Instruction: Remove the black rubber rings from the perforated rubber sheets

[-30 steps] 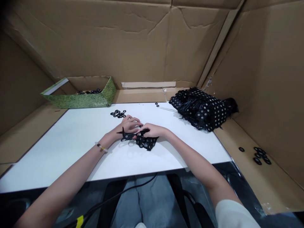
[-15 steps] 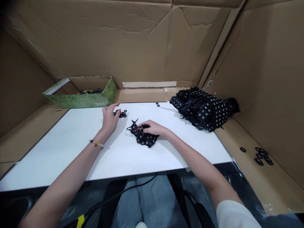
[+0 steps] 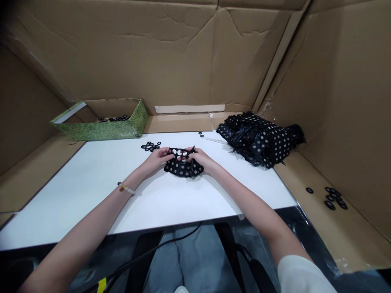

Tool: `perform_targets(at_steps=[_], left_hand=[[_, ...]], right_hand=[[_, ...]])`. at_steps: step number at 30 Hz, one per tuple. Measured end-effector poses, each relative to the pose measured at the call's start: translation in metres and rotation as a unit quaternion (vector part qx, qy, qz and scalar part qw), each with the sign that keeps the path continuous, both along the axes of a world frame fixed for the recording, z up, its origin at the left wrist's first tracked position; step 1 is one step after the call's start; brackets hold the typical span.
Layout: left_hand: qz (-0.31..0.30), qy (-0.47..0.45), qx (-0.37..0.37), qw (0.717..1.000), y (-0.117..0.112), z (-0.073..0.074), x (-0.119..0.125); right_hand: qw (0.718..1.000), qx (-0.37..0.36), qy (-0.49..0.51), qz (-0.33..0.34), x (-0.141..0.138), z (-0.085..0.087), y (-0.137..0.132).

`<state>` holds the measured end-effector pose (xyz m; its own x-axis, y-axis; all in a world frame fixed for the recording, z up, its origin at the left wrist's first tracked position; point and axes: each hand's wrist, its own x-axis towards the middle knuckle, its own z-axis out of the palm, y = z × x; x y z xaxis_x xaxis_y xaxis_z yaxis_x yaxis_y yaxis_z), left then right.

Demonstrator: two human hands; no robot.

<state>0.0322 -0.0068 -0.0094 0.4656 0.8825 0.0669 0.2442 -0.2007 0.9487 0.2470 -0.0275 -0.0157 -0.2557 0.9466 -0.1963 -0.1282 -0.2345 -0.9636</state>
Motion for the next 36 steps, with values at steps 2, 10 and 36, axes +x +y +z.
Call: perform_targets(at_steps=[2,10,36], left_hand=[[0.020,-0.034,-0.044,0.998,-0.003,0.003,0.002],[0.044,-0.084,-0.063,0.994,-0.009,0.002,0.008],[0.310,0.376,0.234,0.841,0.023,-0.011,-0.043]], right_hand=[[1.000,-0.012,0.023,0.003,-0.001,0.001,0.000],[0.997,0.036,-0.045,0.053,-0.002,-0.003,-0.006],[0.989,0.065,-0.136,-0.009,-0.009,-0.001,-0.015]])
